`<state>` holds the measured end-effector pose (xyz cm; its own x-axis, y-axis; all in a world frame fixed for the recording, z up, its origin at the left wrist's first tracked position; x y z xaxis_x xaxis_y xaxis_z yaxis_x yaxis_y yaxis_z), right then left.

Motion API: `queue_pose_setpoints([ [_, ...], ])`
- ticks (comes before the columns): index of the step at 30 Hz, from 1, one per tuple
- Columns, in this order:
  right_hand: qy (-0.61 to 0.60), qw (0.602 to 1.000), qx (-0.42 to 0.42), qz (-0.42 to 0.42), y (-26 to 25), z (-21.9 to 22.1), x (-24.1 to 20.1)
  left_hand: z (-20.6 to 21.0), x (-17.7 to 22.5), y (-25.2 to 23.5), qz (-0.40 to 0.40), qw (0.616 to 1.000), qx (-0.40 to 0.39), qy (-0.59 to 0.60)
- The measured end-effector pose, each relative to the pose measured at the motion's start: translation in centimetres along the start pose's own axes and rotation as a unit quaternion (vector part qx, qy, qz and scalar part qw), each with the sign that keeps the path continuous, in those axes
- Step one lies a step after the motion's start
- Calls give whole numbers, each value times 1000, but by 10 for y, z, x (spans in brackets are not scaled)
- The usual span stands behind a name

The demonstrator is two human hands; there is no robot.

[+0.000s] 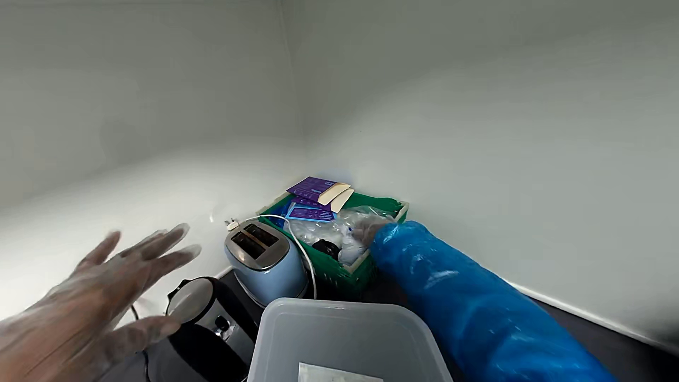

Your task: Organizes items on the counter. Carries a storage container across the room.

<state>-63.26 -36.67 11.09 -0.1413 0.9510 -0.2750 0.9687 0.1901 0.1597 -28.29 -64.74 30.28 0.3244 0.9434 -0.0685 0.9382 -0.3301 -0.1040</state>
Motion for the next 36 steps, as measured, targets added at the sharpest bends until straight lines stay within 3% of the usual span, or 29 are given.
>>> queue_pose_setpoints([
  [2, 34, 999, 5, -2, 12, 11, -22, -16, 22, 28, -72, 996, -31, 53],
  [3, 59, 997, -42, 17, 21, 1, -39, -20, 32, 40, -114, 991, -40, 66],
  [5, 63, 997, -54, 2, 17, -3, -55, -22, 41, 69, -178, 979, -48, 84],
  [7, 12, 993, 66, -99, -21, 24, -32, -18, 38, 109, -178, 980, -24, 88],
  [9, -4, 990, 51, -128, -26, 29, -7, -12, 35, 155, -169, 981, 9, 90],
  [13, -140, 978, 112, -108, 52, 16, 51, 9, 38, 236, -178, 970, 63, 153],
  [17, -315, 949, 10, 20, 178, 29, 101, 57, 39, 278, -136, 943, 99, 288],
  [20, -433, 897, -41, 73, 249, 42, 124, 110, 46, 261, -67, 877, 155, 450],
  [23, -457, 885, -32, 84, 296, 44, 114, 154, 58, 210, -35, 827, 177, 532],
  [27, -429, 898, -30, 87, 322, 43, 79, 193, 68, 141, -69, 811, 188, 550],
  [30, -359, 922, -38, 138, 330, 50, 55, 198, 75, 108, -134, 800, 174, 558],
  [33, -358, 916, -21, 183, 336, 51, 38, 200, 82, 89, -173, 832, 91, 520],
  [36, -384, 900, 5, 204, 344, 53, 36, 204, 83, 76, -197, 838, 77, 504],
])
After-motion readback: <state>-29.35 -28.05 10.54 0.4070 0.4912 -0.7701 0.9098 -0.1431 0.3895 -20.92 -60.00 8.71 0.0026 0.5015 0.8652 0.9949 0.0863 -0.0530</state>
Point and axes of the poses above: each hand's wrist, its own y-axis away from the middle knuckle, its own z-axis out of the palm, x = y × z, the point moved 2 cm from there along -y, towards the middle knuckle, and after that the axes turned 15 degrees about z, right-handed, at the moved point
